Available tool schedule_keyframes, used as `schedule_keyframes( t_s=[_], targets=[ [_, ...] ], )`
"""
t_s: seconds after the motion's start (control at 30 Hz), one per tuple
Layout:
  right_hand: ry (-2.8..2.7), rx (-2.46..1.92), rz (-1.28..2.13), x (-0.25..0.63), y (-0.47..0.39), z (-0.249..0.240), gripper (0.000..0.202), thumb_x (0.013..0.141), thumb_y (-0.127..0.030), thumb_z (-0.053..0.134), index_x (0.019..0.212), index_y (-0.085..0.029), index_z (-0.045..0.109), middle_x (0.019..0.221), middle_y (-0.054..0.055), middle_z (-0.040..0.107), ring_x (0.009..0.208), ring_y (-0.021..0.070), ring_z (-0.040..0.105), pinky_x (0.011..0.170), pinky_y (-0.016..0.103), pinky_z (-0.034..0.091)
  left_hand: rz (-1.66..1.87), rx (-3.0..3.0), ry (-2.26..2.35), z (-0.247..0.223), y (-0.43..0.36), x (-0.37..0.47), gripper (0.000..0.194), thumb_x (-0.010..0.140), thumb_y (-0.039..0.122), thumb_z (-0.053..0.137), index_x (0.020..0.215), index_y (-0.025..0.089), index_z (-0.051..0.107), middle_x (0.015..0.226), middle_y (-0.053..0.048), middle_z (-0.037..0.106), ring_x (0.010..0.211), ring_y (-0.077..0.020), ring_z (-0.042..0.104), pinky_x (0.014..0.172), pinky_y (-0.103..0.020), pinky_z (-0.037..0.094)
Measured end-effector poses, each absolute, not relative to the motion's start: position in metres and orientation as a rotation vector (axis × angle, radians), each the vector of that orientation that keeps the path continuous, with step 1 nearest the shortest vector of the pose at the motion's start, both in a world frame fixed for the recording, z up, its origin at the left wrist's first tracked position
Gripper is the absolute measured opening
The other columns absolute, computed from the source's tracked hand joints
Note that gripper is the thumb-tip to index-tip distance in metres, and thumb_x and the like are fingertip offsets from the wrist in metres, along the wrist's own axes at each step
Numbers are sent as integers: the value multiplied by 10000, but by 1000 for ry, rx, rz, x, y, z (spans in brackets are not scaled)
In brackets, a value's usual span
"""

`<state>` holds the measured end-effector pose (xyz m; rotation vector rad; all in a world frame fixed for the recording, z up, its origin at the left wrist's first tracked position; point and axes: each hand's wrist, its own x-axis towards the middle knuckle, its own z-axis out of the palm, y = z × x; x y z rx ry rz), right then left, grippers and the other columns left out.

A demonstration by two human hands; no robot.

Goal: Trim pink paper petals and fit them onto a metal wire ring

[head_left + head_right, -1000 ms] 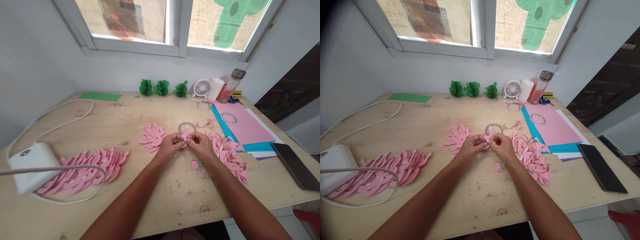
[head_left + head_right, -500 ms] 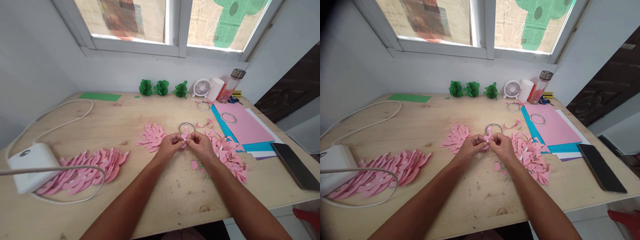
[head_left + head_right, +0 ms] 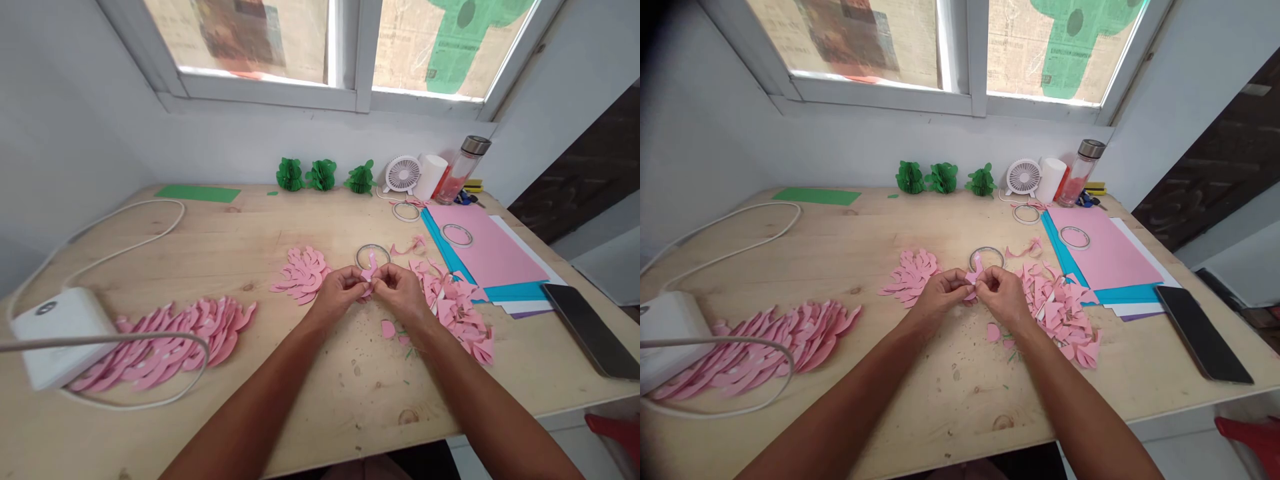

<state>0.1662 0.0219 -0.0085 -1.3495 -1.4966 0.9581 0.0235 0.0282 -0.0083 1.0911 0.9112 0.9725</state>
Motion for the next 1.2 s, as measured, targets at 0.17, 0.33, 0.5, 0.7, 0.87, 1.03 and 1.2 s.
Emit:
schedule_keyframes(
  t_s=[0.17, 0.33, 0.5, 0.7, 0.87, 1.03, 1.2],
  targets=[
    [-1523, -1382, 911, 165, 20, -4, 75, 674, -231, 532, 656, -164, 563, 568, -25, 545, 514, 92, 469, 463, 198, 340, 968, 1085, 903, -8, 28, 24, 224, 613, 309, 698, 684, 152, 555, 571, 17, 576, 550, -105, 559, 562, -234, 457],
    [-1547, -1418, 858, 166, 20, -2, 69, 664, -227, 536, 646, -167, 565, 562, -26, 551, 502, 91, 466, 464, 201, 336, 972, 1086, 888, -8, 28, 25, 239, 602, 318, 707, 682, 152, 555, 571, 19, 574, 541, -100, 550, 564, -235, 458],
    [-1545, -1418, 862, 166, 20, -3, 70, 670, -227, 534, 654, -167, 568, 573, -23, 559, 507, 92, 475, 473, 202, 349, 965, 1104, 871, -10, 28, 24, 207, 630, 296, 688, 696, 150, 557, 576, 17, 582, 542, -97, 553, 571, -233, 457],
    [-1524, -1406, 874, 165, 20, -3, 67, 668, -223, 528, 644, -169, 558, 570, -23, 560, 508, 94, 482, 471, 200, 358, 967, 1127, 864, -12, 29, 24, 199, 643, 299, 675, 709, 152, 558, 583, 13, 586, 547, -103, 562, 561, -232, 453],
    [-1519, -1405, 896, 165, 20, -3, 56, 670, -215, 531, 648, -169, 556, 573, -23, 561, 507, 95, 491, 469, 201, 361, 965, 1121, 862, -12, 29, 24, 189, 643, 289, 673, 709, 155, 557, 581, 13, 589, 544, -104, 565, 570, -237, 460],
    [-1509, -1389, 901, 165, 19, -3, 63, 676, -216, 534, 642, -168, 557, 568, -23, 555, 506, 95, 488, 465, 201, 355, 964, 1117, 857, -12, 29, 24, 174, 652, 275, 666, 710, 154, 555, 591, 14, 592, 548, -104, 567, 572, -236, 460],
    [-1482, -1388, 922, 166, 20, -3, 83, 678, -238, 543, 650, -166, 572, 572, -19, 570, 510, 102, 503, 470, 206, 368, 966, 1116, 855, -12, 29, 24, 179, 660, 276, 669, 711, 151, 553, 592, 16, 586, 553, -100, 566, 578, -232, 457]
  ],
)
